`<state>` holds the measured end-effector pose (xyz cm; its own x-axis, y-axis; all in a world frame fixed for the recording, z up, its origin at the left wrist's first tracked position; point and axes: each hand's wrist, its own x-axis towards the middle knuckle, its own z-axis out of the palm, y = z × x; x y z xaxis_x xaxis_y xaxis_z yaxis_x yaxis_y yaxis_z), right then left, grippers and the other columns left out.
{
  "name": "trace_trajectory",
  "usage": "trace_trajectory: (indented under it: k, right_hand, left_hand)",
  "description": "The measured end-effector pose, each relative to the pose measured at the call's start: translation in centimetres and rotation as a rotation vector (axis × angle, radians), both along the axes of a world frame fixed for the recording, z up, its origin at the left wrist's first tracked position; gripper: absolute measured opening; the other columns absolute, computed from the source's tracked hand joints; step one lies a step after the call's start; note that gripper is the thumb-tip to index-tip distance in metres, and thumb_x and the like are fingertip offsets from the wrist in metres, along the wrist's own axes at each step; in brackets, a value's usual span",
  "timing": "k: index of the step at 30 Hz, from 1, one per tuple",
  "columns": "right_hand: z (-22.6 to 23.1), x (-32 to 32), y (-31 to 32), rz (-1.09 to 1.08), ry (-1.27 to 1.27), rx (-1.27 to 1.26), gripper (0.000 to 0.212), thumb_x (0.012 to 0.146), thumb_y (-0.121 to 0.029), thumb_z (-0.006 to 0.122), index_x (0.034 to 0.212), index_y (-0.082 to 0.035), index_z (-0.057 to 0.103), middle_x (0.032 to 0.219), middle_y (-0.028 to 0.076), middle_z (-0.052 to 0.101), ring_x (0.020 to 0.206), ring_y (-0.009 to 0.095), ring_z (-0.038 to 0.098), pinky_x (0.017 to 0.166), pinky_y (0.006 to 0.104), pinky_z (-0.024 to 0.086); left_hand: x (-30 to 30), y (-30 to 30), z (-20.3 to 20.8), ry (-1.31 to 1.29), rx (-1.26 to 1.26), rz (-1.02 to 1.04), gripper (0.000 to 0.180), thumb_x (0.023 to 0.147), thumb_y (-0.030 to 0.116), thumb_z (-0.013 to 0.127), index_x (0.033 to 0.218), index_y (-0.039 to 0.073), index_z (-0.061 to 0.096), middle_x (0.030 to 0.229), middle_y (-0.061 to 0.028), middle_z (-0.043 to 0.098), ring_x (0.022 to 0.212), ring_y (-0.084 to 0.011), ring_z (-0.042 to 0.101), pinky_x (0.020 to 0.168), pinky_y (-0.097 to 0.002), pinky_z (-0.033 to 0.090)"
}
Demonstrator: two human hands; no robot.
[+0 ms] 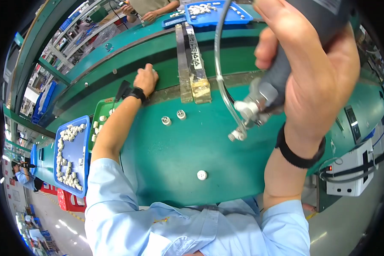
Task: The person picks up a white component and a small metal piece by hand, fits them together, and secures them using a handheld power tool. This process is repeated for several units before the person moves a tray of components aside.
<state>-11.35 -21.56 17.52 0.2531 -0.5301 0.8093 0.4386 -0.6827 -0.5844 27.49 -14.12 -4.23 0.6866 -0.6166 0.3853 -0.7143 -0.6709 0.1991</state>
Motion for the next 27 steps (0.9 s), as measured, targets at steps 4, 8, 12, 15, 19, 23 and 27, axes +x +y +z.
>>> trace_trajectory:
  k: [4,8,12,15,19,23,27]
  right_hand:
    - [-1.2,0.2,-1.6,0.129,0.002,0.025,0.039,0.093,-0.012,0.067,0.124,0.008,0.054,0.090,0.011,0.067,0.059,0.010,0.057,0.052,0.0238,0.047]
    - [-3.6,7.1,-2.3,0.765,-0.620,-0.173,0.028,0.089,-0.009,0.071,0.110,0.000,0.056,0.078,0.004,0.062,0.051,0.008,0.055,0.047,0.0220,0.046]
    - [-2.6,5.5,2.9,0.234,-0.139,0.255,0.029,0.085,0.001,0.071,0.108,0.000,0.053,0.077,0.004,0.061,0.053,0.009,0.055,0.047,0.0233,0.045]
    - [-4.9,6.9,2.2,0.259,-0.144,0.135,0.027,0.088,-0.003,0.071,0.109,0.002,0.055,0.084,0.007,0.065,0.056,0.009,0.058,0.049,0.0240,0.048]
    - [-6.2,8.2,2.4,0.317,-0.141,0.090,0.024,0.088,-0.002,0.072,0.104,0.001,0.054,0.087,0.008,0.066,0.057,0.010,0.060,0.049,0.0247,0.050]
    - [-7.0,9.2,2.4,0.342,-0.144,0.085,0.025,0.087,-0.001,0.073,0.103,0.000,0.053,0.087,0.008,0.067,0.057,0.010,0.061,0.049,0.0250,0.050]
    - [-7.7,9.8,1.9,0.350,-0.149,0.076,0.026,0.087,-0.001,0.073,0.103,0.000,0.053,0.088,0.008,0.067,0.057,0.011,0.061,0.049,0.0249,0.050]
  left_hand:
    - [1.4,3.9,3.4,-0.093,-0.077,-0.051,0.031,0.094,0.028,0.056,0.116,0.006,0.054,0.101,-0.0337,0.062,0.088,-0.0519,0.064,0.077,-0.0572,0.055]
    - [2.6,12.1,6.3,-0.136,-0.055,0.059,0.032,0.095,0.030,0.056,0.112,0.003,0.055,0.096,-0.0342,0.064,0.088,-0.0510,0.064,0.077,-0.0576,0.053]
    - [3.2,19.7,6.6,-0.163,0.023,0.187,0.033,0.096,0.034,0.057,0.111,0.004,0.057,0.096,-0.0330,0.064,0.088,-0.0509,0.064,0.077,-0.0569,0.053]
    - [0.7,21.5,6.6,-0.216,0.138,0.299,0.032,0.096,0.034,0.058,0.110,0.005,0.059,0.094,-0.0298,0.063,0.088,-0.0489,0.064,0.076,-0.0548,0.053]
    - [-3.5,21.0,7.7,-0.274,0.136,0.294,0.026,0.096,0.030,0.060,0.105,0.005,0.064,0.092,-0.0230,0.064,0.086,-0.0434,0.065,0.073,-0.0507,0.053]
    - [-7.4,18.2,8.5,-0.198,-0.240,-0.211,0.012,0.092,0.015,0.066,0.092,0.004,0.070,0.085,-0.0116,0.064,0.071,-0.0281,0.063,0.065,-0.0378,0.051]
    - [-14.1,14.3,8.7,0.103,-0.352,-0.508,0.006,0.084,0.007,0.073,0.089,0.003,0.071,0.077,-0.0076,0.060,0.066,-0.0175,0.058,0.061,-0.0306,0.047]
